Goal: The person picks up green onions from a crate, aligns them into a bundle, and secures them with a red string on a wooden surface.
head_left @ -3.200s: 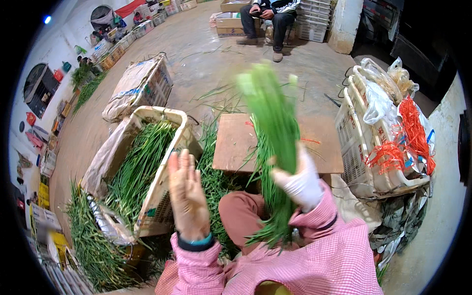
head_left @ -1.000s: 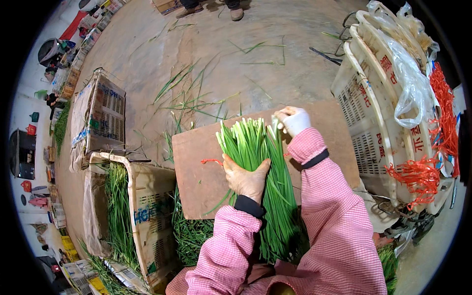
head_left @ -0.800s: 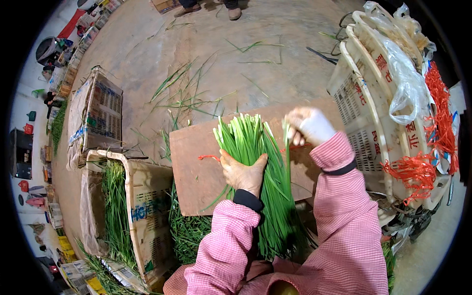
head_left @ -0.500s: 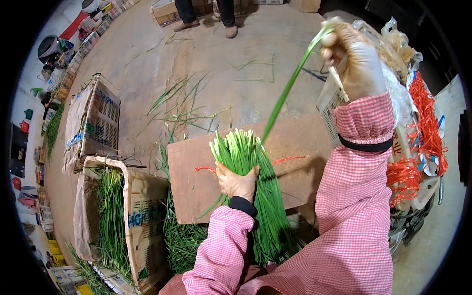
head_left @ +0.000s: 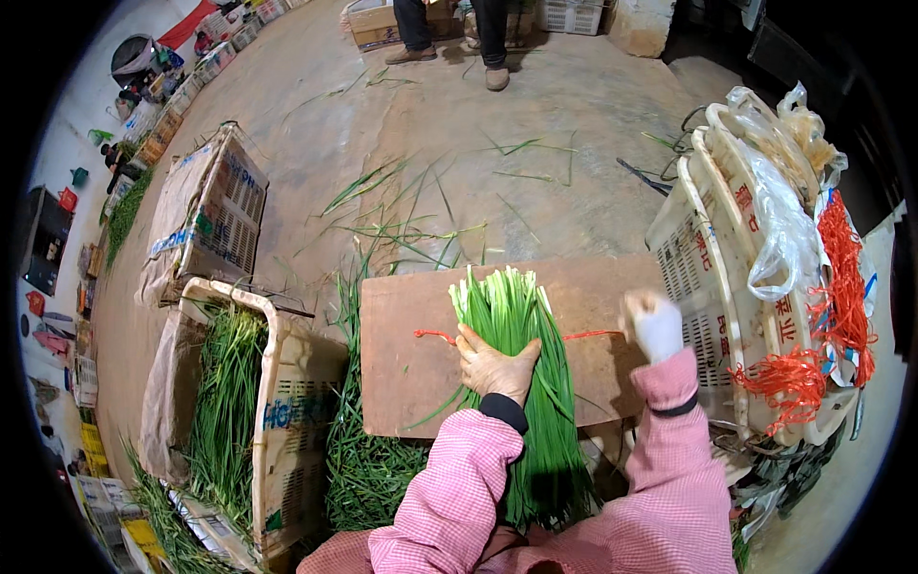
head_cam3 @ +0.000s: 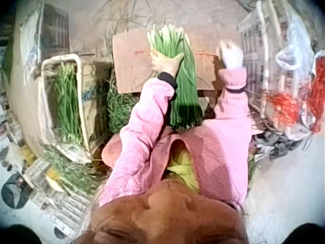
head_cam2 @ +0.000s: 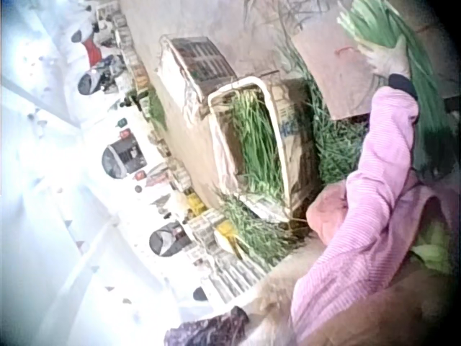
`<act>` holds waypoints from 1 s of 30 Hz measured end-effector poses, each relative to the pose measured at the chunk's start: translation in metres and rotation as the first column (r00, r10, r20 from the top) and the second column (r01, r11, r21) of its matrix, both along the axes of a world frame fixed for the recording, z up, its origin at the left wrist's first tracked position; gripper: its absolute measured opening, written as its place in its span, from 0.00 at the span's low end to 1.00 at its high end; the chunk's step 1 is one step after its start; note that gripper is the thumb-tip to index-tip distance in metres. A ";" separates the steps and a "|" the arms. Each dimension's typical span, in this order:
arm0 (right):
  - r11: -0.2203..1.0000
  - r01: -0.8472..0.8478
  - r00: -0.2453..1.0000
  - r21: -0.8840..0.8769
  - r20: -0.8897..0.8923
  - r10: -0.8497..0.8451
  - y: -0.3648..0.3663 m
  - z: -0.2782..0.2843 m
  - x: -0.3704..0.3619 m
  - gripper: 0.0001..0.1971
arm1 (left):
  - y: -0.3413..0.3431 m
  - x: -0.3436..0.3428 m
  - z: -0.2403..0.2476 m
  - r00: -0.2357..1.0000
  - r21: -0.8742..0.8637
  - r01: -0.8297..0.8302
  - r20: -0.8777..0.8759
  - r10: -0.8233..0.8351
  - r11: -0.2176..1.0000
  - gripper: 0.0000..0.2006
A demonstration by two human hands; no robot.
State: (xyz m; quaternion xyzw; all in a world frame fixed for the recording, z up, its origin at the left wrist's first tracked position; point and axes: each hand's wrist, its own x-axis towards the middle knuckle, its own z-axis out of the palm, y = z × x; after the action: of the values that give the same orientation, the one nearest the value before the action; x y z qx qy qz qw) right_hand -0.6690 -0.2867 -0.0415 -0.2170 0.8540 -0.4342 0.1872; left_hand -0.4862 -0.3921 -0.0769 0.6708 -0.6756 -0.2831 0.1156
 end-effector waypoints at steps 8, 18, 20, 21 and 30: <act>0.752 -0.065 0.807 0.656 -0.408 0.426 0.007 -0.085 0.010 0.12 | 0.001 0.002 -0.001 1.000 -0.048 0.006 -0.029 -0.008 0.999 0.61; 0.893 0.227 0.820 -0.388 0.571 0.040 -0.046 -0.043 0.044 0.04 | -0.004 0.009 0.000 1.000 0.009 -0.012 0.022 0.011 1.000 0.64; 0.873 0.127 0.771 -0.471 0.600 0.212 -0.055 -0.033 0.055 0.03 | -0.006 0.011 0.004 1.000 0.052 -0.017 0.006 0.017 0.998 0.64; 0.874 0.079 0.771 -0.479 0.586 0.251 -0.056 -0.029 0.058 0.03 | -0.005 0.012 0.002 0.997 0.063 -0.009 -0.081 0.015 0.998 0.64; 0.872 -0.115 0.737 -0.475 0.548 0.396 -0.069 -0.015 0.079 0.06 | -0.053 0.047 -0.066 0.430 0.246 -0.494 -0.764 0.481 0.834 0.17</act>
State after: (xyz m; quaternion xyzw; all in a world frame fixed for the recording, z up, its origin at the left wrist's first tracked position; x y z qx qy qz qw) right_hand -0.5901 -0.3558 -0.0568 -0.2111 0.5911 -0.6197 0.4712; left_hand -0.4391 -0.4449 -0.1430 0.6338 -0.3282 -0.5025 0.4879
